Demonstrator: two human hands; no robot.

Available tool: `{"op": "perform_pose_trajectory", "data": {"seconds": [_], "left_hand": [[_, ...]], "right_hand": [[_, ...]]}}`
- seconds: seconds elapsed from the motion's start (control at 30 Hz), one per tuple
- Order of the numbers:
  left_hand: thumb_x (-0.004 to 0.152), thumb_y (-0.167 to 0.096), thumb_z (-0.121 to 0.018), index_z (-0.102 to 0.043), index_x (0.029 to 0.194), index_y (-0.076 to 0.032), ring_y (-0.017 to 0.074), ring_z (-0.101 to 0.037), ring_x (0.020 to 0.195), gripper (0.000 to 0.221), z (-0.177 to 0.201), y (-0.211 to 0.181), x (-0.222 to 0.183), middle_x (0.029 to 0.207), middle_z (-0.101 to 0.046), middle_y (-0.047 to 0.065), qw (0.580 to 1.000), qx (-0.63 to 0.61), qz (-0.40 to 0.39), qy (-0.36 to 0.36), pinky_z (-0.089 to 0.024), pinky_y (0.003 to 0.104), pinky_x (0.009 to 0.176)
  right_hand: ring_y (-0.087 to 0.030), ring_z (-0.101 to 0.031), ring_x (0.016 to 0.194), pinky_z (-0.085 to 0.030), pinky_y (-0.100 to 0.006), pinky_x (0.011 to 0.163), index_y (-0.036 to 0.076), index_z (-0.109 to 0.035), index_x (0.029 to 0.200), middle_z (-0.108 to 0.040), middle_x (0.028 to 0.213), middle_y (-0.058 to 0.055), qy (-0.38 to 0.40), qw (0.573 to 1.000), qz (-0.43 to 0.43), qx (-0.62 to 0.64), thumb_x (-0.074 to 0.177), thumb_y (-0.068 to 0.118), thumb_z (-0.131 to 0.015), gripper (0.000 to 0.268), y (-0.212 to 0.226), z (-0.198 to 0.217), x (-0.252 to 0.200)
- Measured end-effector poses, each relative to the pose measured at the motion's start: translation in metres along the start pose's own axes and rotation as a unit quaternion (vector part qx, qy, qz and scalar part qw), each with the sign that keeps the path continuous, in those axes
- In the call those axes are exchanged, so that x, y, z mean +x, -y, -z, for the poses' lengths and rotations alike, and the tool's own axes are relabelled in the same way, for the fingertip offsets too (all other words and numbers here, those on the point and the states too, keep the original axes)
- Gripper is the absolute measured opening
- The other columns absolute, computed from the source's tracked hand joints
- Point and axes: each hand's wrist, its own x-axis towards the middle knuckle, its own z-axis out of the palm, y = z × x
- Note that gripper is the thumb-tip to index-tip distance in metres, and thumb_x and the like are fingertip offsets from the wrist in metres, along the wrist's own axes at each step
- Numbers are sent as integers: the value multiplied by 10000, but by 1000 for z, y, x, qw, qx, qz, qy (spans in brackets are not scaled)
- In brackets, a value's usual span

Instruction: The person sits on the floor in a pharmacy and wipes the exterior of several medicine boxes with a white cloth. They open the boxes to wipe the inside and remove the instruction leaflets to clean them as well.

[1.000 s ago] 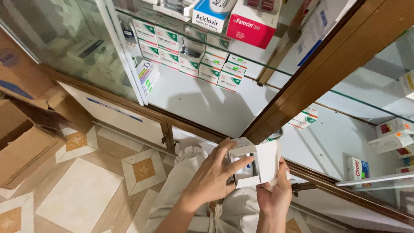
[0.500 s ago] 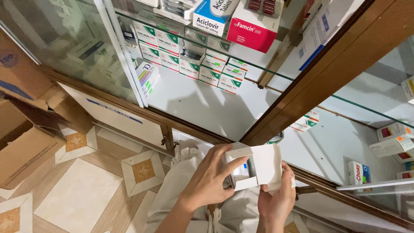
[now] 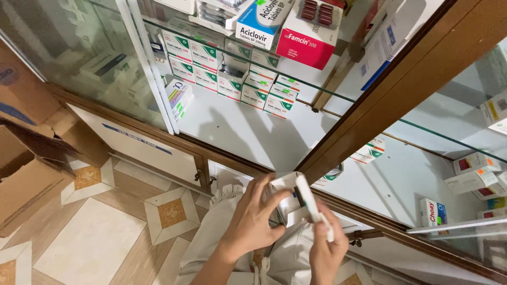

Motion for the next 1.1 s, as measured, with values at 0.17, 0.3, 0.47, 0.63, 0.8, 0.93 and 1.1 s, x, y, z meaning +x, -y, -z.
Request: {"op": "perform_pose_trajectory", "data": {"seconds": [0.17, 0.3, 0.47, 0.63, 0.8, 0.93, 1.1], "left_hand": [[572, -141, -852, -531, 1357, -134, 478, -451, 1334, 849, 0, 2, 1, 1445, -444, 238, 1000, 19, 2, -19, -444, 554, 1067], [595, -115, -860, -398, 1405, -98, 481, -457, 1349, 932, 2, 8, -2, 1471, -442, 237, 999, -17, -4, -43, -447, 558, 1099], [637, -128, -876, -344, 1355, -108, 497, -463, 1360, 894, -3, 15, -6, 1497, -441, 254, 994, -40, -47, -90, -440, 559, 1119], [667, -164, -884, -390, 1326, -121, 500, -481, 1334, 825, -2, 9, -5, 1486, -455, 266, 995, -32, -44, -81, -445, 554, 1104], [673, -216, -936, -458, 1303, -100, 507, -465, 1340, 799, 3, 4, -3, 1459, -451, 269, 996, -35, -38, -72, -419, 570, 1101], [647, -177, -913, -459, 1254, -111, 498, -471, 1338, 762, 4, 3, -4, 1492, -462, 255, 997, -30, -29, -65, -435, 554, 1087], [644, -159, -897, -448, 1260, -90, 486, -486, 1340, 765, 2, 4, -3, 1481, -474, 240, 997, -28, -34, -71, -442, 548, 1105]], "right_hand": [[-305, -629, 1317, -476, -420, 1142, 53, -715, 1282, -686, 1396, -121, 112, 966, 169, -160, 916, 310, -722, 447, 39, -19, 15], [-290, -626, 1262, -494, -408, 1088, 91, -721, 1260, -678, 1387, -109, 150, 954, 170, -198, 789, 103, -794, 477, 56, -30, 18], [-275, -637, 1223, -527, -378, 1041, 128, -732, 1243, -680, 1377, -86, 134, 952, 177, -211, 743, -8, -793, 522, 49, -34, 15], [-251, -666, 1166, -558, -349, 987, 153, -754, 1205, -703, 1334, -62, 107, 941, 195, -254, 722, 27, -814, 502, 54, -35, 15], [-252, -670, 1132, -562, -347, 968, 174, -777, 1171, -720, 1295, -64, 113, 930, 205, -283, 709, 69, -826, 476, 57, -36, 15], [-251, -676, 1136, -566, -354, 960, 156, -782, 1159, -723, 1287, -64, 114, 930, 209, -279, 703, 42, -818, 471, 62, -37, 16], [-242, -699, 1148, -599, -331, 935, 154, -797, 1094, -740, 1262, -49, 111, 934, 215, -262, 713, 0, -817, 411, 59, -37, 14]]}}
